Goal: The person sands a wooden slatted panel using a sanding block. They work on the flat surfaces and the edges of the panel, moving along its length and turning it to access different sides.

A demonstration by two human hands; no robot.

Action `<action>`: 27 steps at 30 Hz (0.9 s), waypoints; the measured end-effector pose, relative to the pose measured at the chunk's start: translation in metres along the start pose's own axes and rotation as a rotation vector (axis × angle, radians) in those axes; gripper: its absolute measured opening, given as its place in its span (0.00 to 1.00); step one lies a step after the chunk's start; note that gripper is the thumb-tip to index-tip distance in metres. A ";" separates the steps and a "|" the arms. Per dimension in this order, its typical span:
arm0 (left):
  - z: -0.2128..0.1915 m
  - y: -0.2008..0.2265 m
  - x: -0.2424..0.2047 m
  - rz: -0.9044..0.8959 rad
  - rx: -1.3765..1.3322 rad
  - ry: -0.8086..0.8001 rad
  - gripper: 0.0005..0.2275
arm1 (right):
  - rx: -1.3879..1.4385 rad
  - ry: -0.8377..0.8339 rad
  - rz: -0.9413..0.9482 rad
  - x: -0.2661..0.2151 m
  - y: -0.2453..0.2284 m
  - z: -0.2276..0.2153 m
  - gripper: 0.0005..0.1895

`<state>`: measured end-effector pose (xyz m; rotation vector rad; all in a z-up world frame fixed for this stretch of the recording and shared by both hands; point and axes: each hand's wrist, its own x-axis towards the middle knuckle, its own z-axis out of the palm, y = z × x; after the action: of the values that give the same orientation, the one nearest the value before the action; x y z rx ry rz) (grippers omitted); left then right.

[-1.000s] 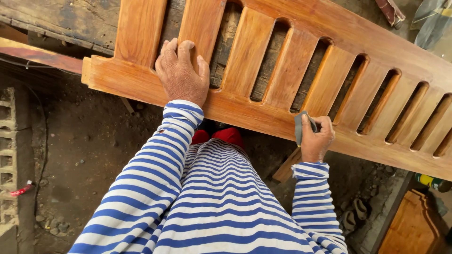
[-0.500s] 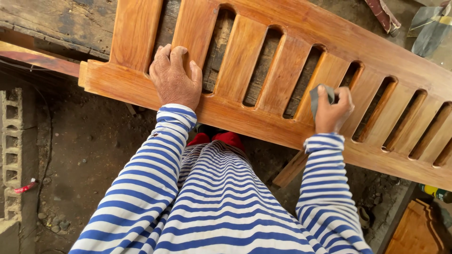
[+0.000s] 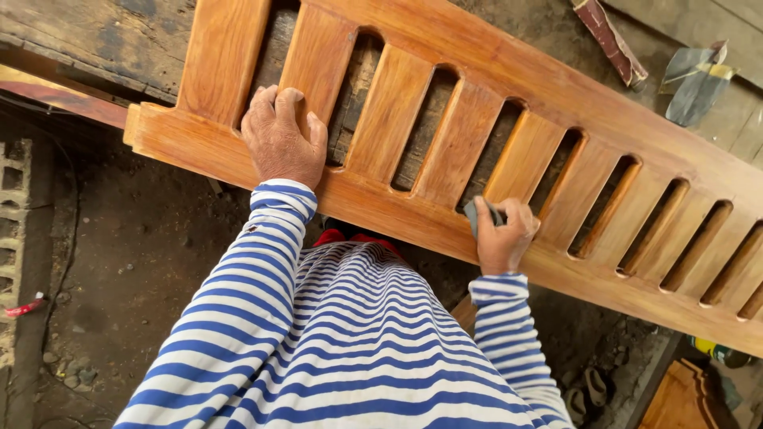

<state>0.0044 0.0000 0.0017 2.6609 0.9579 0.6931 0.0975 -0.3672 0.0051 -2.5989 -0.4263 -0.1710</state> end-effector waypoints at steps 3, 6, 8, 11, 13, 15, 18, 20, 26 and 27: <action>0.003 0.000 -0.001 -0.006 0.019 0.001 0.14 | -0.015 0.053 -0.111 0.043 0.013 0.011 0.21; 0.007 -0.002 -0.001 -0.025 0.037 -0.006 0.15 | 0.038 0.158 -0.171 0.093 0.024 0.026 0.22; 0.012 -0.003 -0.003 -0.035 0.030 0.010 0.15 | 0.130 0.188 -0.194 0.121 0.031 0.034 0.23; 0.013 -0.003 -0.003 -0.035 0.048 0.021 0.16 | 0.015 0.202 -0.193 0.148 0.040 0.040 0.24; 0.012 -0.005 -0.002 -0.031 0.049 0.026 0.16 | -0.006 0.207 -0.190 0.150 0.039 0.044 0.24; 0.011 -0.003 -0.004 -0.019 0.044 0.020 0.16 | -0.036 0.211 -0.175 0.142 0.038 0.042 0.24; 0.012 -0.002 -0.002 -0.003 0.036 0.040 0.16 | 0.038 0.260 -0.143 0.110 0.021 0.028 0.22; 0.012 -0.005 -0.003 0.001 0.060 0.044 0.16 | 0.168 0.183 -0.044 0.071 0.000 0.011 0.18; 0.017 -0.005 -0.001 -0.004 0.056 0.053 0.17 | 0.032 -0.092 0.136 -0.004 -0.020 -0.022 0.18; 0.016 -0.004 -0.003 0.003 0.051 0.063 0.17 | 0.034 -0.079 0.135 -0.012 -0.022 -0.027 0.18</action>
<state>0.0088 0.0001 -0.0144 2.7001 1.0005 0.7669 0.0780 -0.3660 0.0364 -2.5966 -0.2777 -0.0147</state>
